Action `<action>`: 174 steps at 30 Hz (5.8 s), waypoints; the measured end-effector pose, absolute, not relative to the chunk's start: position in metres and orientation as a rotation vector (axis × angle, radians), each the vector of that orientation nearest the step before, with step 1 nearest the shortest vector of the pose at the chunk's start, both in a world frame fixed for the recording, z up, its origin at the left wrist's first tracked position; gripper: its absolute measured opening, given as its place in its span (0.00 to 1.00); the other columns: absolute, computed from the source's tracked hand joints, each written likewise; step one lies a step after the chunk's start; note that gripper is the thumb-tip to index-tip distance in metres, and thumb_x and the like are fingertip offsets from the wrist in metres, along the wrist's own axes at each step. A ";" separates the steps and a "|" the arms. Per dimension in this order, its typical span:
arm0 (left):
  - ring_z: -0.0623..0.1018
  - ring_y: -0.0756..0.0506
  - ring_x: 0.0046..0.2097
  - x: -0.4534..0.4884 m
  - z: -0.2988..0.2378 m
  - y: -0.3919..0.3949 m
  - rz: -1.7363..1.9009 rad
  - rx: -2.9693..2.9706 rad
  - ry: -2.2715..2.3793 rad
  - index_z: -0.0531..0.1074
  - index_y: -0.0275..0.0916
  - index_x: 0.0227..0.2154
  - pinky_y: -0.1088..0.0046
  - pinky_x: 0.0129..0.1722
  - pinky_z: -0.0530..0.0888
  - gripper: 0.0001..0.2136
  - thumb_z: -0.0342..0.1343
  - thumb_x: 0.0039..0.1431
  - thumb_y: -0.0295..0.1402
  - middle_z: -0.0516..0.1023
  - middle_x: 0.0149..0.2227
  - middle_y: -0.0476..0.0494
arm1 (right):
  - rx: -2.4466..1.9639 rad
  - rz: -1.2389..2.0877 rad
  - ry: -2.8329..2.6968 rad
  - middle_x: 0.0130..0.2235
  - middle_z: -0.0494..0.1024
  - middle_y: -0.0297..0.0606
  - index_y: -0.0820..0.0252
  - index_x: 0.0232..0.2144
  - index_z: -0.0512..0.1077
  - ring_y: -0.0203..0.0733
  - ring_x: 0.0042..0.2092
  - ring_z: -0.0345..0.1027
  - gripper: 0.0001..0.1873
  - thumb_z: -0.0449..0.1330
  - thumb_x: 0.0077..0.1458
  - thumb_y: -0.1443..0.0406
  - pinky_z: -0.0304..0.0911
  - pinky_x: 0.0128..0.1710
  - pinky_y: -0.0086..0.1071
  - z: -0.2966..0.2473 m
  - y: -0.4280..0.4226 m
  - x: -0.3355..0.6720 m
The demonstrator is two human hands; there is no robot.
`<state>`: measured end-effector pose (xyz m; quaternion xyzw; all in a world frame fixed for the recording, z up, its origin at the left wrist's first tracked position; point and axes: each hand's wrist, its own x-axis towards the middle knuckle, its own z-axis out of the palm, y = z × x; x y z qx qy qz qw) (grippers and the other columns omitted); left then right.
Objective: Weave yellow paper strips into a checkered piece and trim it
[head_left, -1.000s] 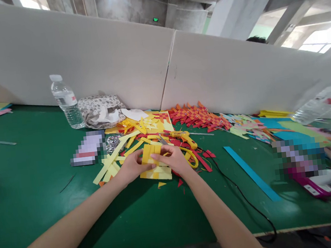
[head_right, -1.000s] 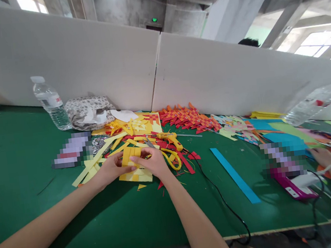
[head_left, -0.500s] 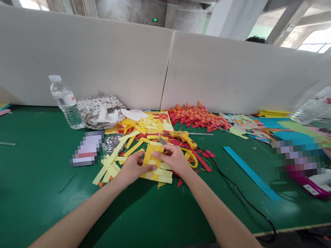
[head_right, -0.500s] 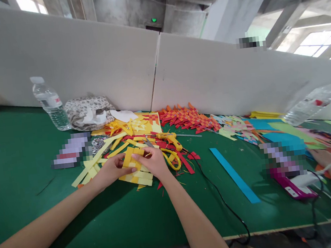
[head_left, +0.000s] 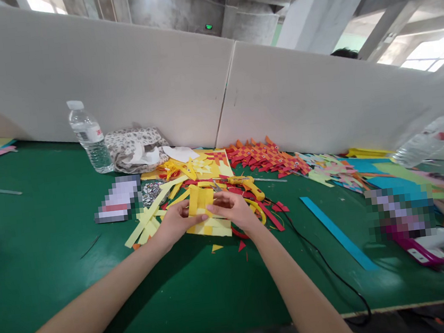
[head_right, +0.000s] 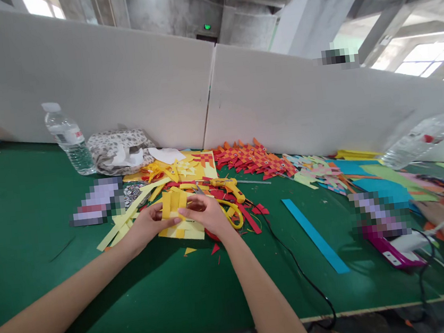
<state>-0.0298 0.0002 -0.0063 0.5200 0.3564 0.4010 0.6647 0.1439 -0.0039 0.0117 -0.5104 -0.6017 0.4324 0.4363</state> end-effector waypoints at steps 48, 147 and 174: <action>0.76 0.41 0.40 -0.035 -0.007 0.009 1.066 1.096 1.034 0.69 0.35 0.38 0.65 0.39 0.73 0.23 0.64 0.38 0.40 0.77 0.38 0.40 | -1.257 1.316 -1.472 0.26 0.73 0.32 0.62 0.35 0.69 0.36 0.26 0.69 0.20 0.66 0.36 0.62 0.68 0.23 0.28 0.002 -0.004 0.145; 0.59 0.38 0.58 -0.050 -0.040 -0.127 0.529 2.876 1.463 0.56 0.42 0.57 0.59 0.52 0.62 0.26 0.42 0.57 0.48 0.64 0.56 0.42 | -0.837 0.070 -2.695 0.36 0.67 0.37 0.58 0.32 0.69 0.39 0.39 0.57 0.11 0.50 0.49 0.72 0.48 0.46 0.38 -0.011 -0.014 0.114; 0.59 0.38 0.58 -0.049 -0.039 -0.128 0.536 2.895 1.480 0.55 0.41 0.57 0.60 0.51 0.62 0.27 0.42 0.57 0.48 0.61 0.58 0.41 | -1.045 0.280 -2.483 0.45 0.70 0.40 0.56 0.42 0.70 0.45 0.49 0.58 0.15 0.58 0.49 0.63 0.52 0.51 0.43 -0.001 -0.034 0.139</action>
